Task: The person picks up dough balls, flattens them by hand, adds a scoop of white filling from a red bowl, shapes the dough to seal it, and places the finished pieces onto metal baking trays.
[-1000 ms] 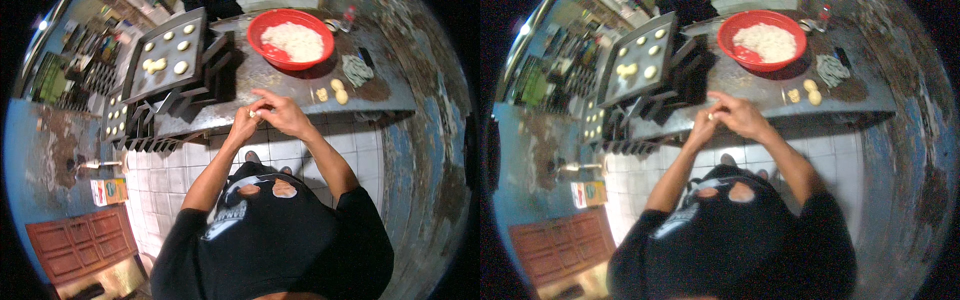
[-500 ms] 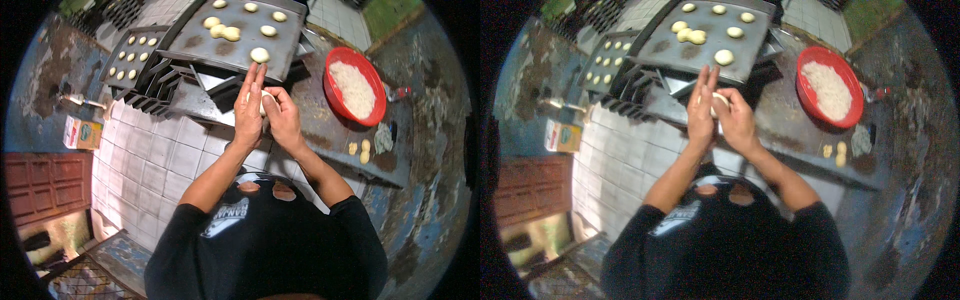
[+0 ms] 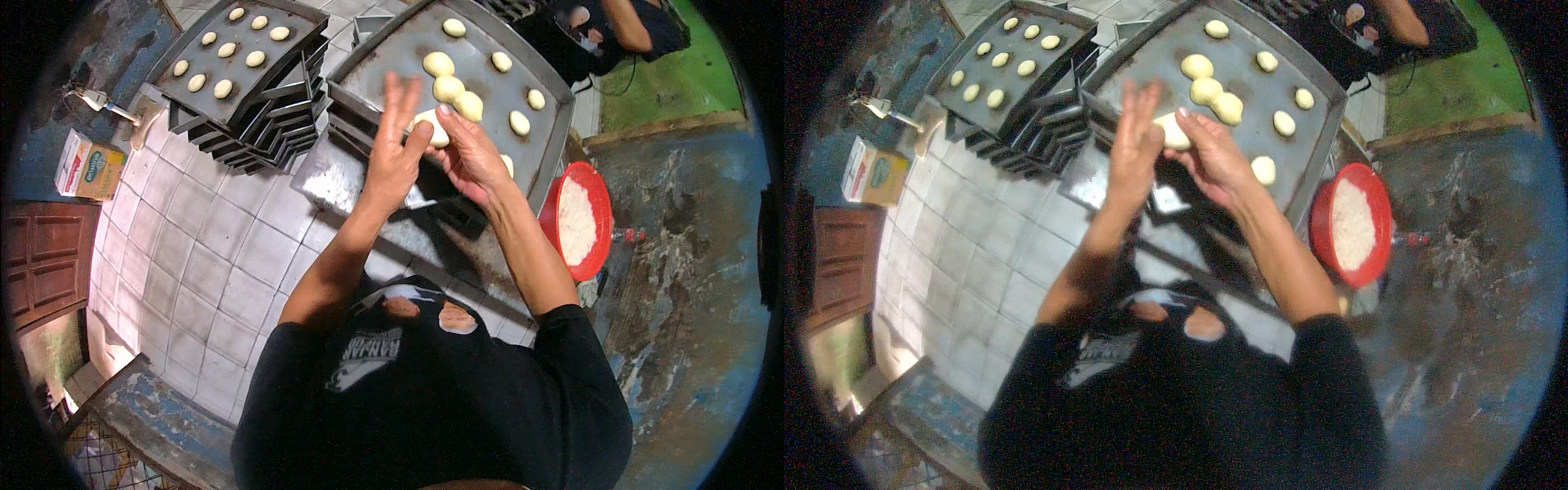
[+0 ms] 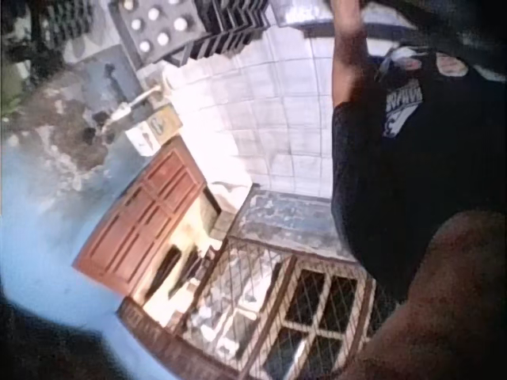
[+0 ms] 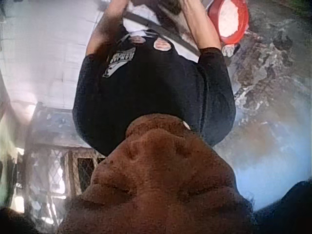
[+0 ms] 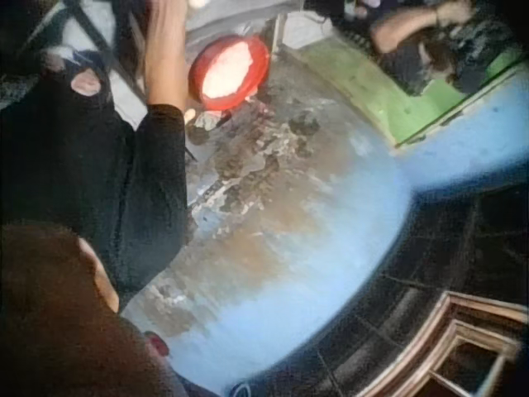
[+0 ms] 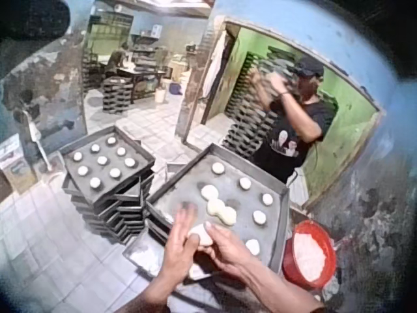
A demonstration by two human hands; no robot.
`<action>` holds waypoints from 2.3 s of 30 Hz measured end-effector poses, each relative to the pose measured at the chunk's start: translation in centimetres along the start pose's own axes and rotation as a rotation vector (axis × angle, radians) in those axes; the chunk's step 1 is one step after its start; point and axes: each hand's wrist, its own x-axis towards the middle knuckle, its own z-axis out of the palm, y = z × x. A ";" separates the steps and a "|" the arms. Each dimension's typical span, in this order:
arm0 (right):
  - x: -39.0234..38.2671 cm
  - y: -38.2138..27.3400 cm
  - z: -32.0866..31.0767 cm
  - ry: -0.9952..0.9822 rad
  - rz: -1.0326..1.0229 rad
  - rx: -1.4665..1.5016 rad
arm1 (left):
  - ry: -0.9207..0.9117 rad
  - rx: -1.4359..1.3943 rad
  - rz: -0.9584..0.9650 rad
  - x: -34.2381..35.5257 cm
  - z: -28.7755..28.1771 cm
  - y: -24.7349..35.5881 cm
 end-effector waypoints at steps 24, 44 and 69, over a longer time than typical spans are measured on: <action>18.3 5.0 -2.1 -0.077 -0.592 -1.849 | 0.263 0.465 0.059 -0.2 -9.6 5.6; -19.4 1.0 -6.5 0.477 -0.652 -1.202 | -0.042 0.003 -0.555 -11.3 10.8 -5.8; -37.4 15.0 -33.3 0.644 -0.488 -0.990 | -0.406 0.490 -0.927 -29.9 22.8 -27.6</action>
